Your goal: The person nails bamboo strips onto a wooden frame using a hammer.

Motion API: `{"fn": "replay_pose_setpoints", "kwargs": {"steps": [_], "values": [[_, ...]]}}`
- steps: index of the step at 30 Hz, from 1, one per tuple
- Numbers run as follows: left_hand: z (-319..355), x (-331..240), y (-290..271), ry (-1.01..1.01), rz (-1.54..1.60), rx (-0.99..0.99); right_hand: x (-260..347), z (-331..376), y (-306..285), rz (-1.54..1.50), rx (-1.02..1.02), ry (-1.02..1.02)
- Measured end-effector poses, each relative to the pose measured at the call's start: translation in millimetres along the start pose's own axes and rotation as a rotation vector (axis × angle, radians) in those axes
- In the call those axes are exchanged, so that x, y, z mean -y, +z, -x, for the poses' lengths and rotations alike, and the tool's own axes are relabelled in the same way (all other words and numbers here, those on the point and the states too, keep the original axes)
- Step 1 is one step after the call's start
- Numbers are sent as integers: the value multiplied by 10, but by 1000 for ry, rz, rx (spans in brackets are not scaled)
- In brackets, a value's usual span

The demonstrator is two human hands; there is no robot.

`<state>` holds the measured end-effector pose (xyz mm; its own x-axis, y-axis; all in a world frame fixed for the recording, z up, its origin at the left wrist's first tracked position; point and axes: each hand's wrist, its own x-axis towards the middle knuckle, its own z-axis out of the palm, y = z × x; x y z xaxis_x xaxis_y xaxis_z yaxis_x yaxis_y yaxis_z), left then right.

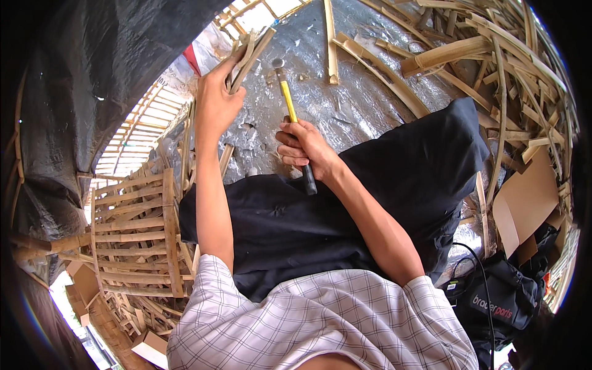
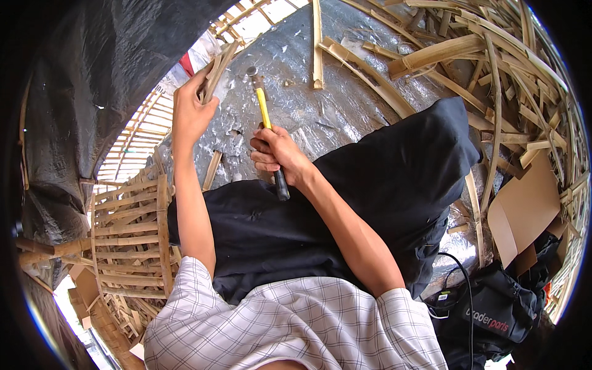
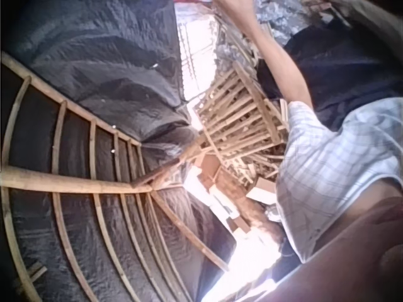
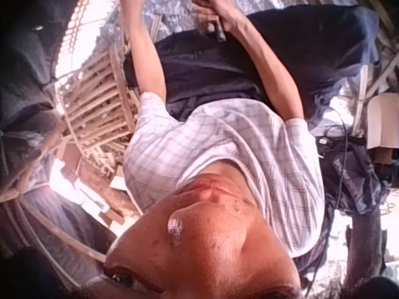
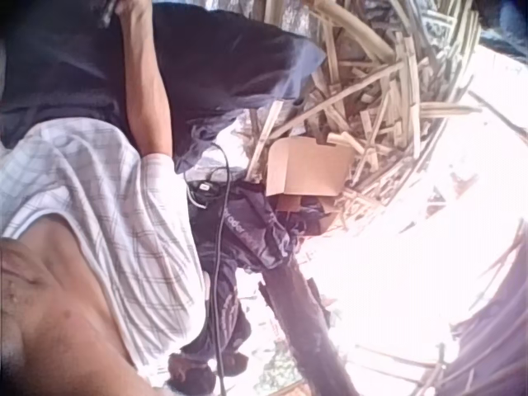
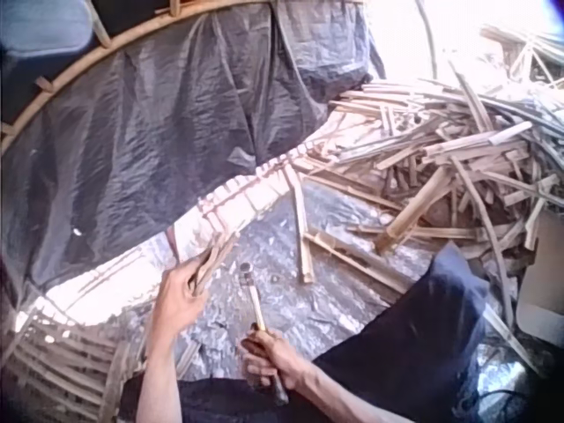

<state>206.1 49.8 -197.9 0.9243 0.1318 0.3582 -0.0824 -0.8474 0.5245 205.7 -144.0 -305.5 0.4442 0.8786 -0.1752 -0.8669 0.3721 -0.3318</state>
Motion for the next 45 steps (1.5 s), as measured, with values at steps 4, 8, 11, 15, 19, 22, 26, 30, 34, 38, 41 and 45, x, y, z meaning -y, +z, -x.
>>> {"fn": "replay_pose_setpoints", "kwargs": {"steps": [4, 8, 11, 15, 19, 22, 26, 30, 34, 38, 41, 45], "values": [[35, -109, 27, -77, -13, 17, 91, 79, 56, 128, 126, 5], [-11, 35, 13, 21, 1, -30, 100, 43, 10, 70, 100, -16], [8, 14, 26, -1, -21, -8, 38, -46, -62, -31, -41, -41], [16, 46, 27, -3, 58, -24, 70, 49, 54, 145, 68, 31], [-10, 12, -48, 4, 22, -56, 9, 18, -26, 153, 70, 23], [-5, 91, -54, 58, 7, -70, -15, -76, -106, 39, -42, 11], [6, 69, -70, -37, 85, -44, 51, 7, 94, 182, 80, 56], [9, 100, -85, -12, 67, -74, -21, -6, 42, 257, 116, 53], [20, 69, -130, -97, -11, 4, -17, -104, -47, 34, -55, -8], [10, 133, -50, -46, 42, -32, 38, -37, 173, 287, -116, -11], [-6, 125, -151, -56, 76, -31, 25, -12, 38, 223, 92, 20], [-2, 197, -72, 64, 104, -145, -5, -127, -44, 90, -4, 2]]}}
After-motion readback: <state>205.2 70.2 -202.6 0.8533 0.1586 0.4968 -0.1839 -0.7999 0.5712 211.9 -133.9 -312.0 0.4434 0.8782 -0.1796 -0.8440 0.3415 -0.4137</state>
